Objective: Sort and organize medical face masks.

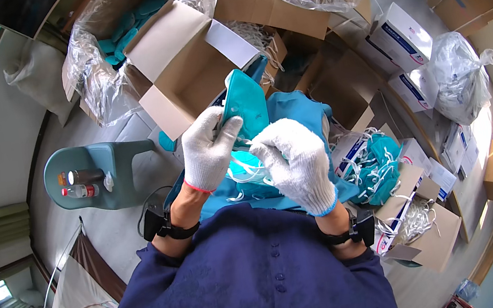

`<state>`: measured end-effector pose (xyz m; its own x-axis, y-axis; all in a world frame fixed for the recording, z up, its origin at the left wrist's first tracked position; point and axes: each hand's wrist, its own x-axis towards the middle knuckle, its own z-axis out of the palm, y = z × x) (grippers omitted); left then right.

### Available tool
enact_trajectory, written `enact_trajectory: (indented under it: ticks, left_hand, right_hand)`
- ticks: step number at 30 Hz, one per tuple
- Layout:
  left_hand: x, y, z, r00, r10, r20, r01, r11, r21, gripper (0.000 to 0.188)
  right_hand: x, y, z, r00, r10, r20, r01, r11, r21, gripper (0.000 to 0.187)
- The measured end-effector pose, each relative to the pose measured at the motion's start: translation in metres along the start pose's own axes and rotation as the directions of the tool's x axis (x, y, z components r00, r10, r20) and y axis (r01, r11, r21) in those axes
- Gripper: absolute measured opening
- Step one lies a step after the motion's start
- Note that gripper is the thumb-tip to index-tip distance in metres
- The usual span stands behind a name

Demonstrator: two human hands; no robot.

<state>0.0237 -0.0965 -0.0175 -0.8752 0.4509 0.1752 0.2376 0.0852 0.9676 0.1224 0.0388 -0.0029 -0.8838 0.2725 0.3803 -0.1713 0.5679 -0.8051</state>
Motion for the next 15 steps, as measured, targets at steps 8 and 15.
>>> enact_trajectory:
  ticks: [8,15]
  left_hand:
    - [-0.001,-0.019,0.013,0.992,-0.115,-0.049,0.107,0.984,-0.143,0.005]
    - [0.041,-0.034,-0.044,0.924,-0.382,-0.023,0.287,0.731,-0.619,0.018]
  right_hand:
    - [-0.006,-0.019,0.008,0.913,0.392,0.116,-0.396,0.779,0.486,0.012]
    - [-0.038,0.002,-0.008,0.918,0.396,-0.007,-0.384,0.896,0.223,0.014]
